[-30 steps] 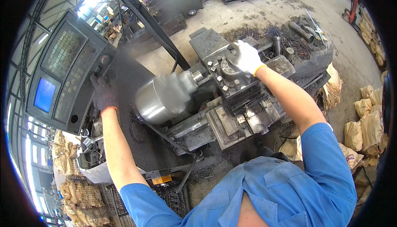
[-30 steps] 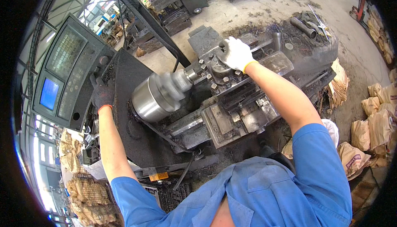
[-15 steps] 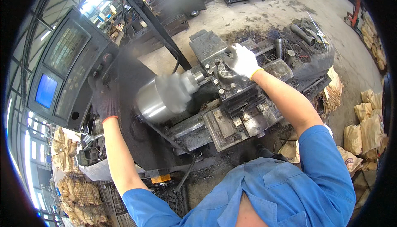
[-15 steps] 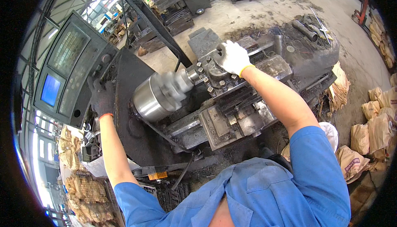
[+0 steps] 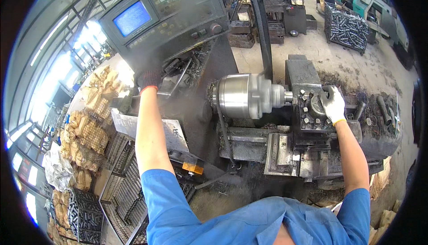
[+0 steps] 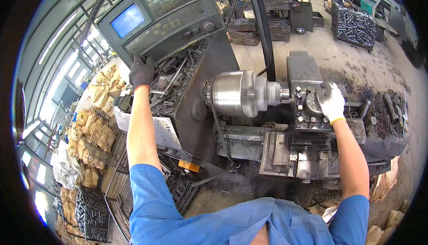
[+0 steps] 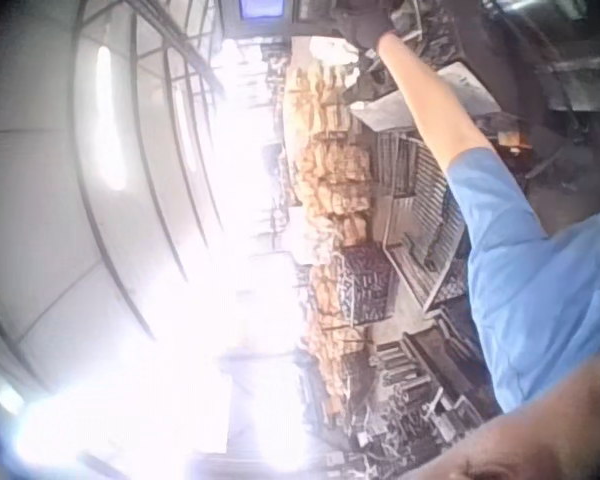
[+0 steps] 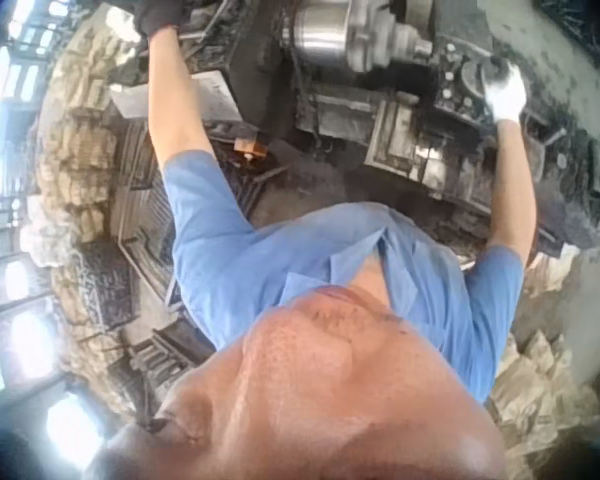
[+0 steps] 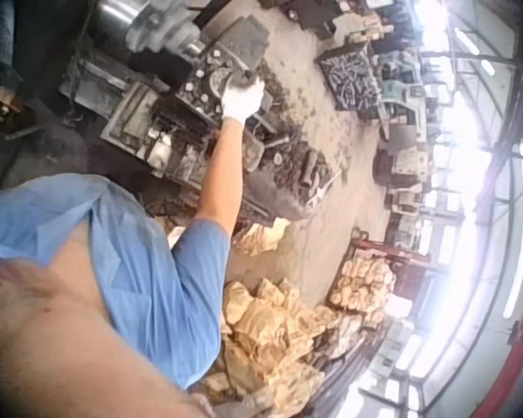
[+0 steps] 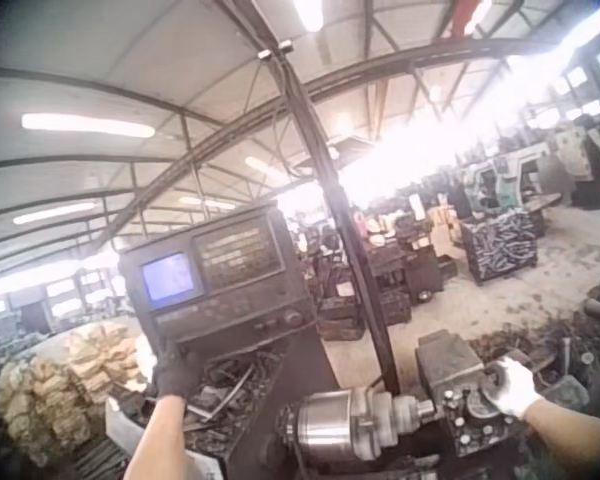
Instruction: The person operates a metal lathe in a workshop, loading cylindrical metal tubes into the chuck, securing them, and starting the machine to machine the parts. They repeatedly remove finished pieces and replace them with new tubes, adjusting the machine controls as needed.
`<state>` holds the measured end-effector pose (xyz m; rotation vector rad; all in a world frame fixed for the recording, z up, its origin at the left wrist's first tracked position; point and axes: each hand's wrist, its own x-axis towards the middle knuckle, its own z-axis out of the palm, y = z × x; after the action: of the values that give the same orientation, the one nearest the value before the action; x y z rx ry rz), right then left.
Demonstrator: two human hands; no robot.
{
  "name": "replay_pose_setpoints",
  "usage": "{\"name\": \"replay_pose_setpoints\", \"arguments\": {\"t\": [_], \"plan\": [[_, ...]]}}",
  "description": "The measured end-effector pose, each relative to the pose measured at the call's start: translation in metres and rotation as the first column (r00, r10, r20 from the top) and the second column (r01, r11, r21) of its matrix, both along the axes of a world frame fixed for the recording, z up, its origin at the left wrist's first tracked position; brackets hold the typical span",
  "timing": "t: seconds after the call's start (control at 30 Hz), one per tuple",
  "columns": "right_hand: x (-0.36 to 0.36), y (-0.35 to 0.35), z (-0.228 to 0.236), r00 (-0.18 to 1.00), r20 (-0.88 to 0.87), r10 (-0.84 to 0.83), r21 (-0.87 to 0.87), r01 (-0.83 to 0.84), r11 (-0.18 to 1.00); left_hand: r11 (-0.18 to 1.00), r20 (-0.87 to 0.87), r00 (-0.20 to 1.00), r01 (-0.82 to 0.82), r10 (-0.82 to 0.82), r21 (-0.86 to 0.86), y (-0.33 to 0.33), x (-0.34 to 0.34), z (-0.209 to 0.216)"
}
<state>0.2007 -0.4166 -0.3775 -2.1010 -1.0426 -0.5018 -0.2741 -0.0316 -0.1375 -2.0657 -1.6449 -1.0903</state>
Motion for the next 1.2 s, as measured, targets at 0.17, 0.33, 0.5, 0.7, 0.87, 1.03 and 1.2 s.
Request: {"name": "replay_pose_setpoints", "arguments": {"t": [0.17, 0.33, 0.5, 0.7, 0.87, 1.03, 1.2], "plan": [[-0.007, 0.002, 0.008, 1.0, -0.025, 0.005, -0.005, -0.005, 1.0, 0.999, -0.074, 0.997, 0.004, -0.008, -0.05, 0.02, -0.006, 0.012], [-0.004, 0.002, 0.005, 1.0, -0.021, 0.009, 0.017, -0.009, 1.0, 0.992, -0.145, 0.988, -0.065, 0.049, -0.108, 0.018, -0.001, 0.017], [-0.003, -0.004, 0.005, 0.999, -0.033, -0.025, -0.009, 0.025, 1.0, 0.996, -0.26, 0.965, 0.005, -0.029, -0.092, -0.027, 0.059, -0.004], [-0.009, 0.002, 0.007, 0.998, -0.053, -0.036, -0.009, 0.036, 0.999, 0.958, -0.417, 0.863, 0.246, -0.284, -0.145, -0.04, 0.136, -0.043], [-0.01, -0.002, 0.01, 0.996, -0.073, -0.048, 0.009, 0.049, 0.999, 0.952, -0.336, 0.911, 0.152, -0.239, -0.266, -0.038, 0.168, -0.037], [-0.013, -0.001, 0.012, 0.997, -0.059, -0.045, -0.003, 0.045, 0.999, 0.976, -0.41, 0.889, 0.152, -0.204, -0.157, -0.011, 0.159, -0.046], [-0.018, 0.003, 0.018, 0.988, -0.08, -0.13, -0.081, 0.124, 0.989, 0.969, -0.262, 0.933, 0.247, -0.246, -0.03, -0.052, 0.153, -0.039]]}}
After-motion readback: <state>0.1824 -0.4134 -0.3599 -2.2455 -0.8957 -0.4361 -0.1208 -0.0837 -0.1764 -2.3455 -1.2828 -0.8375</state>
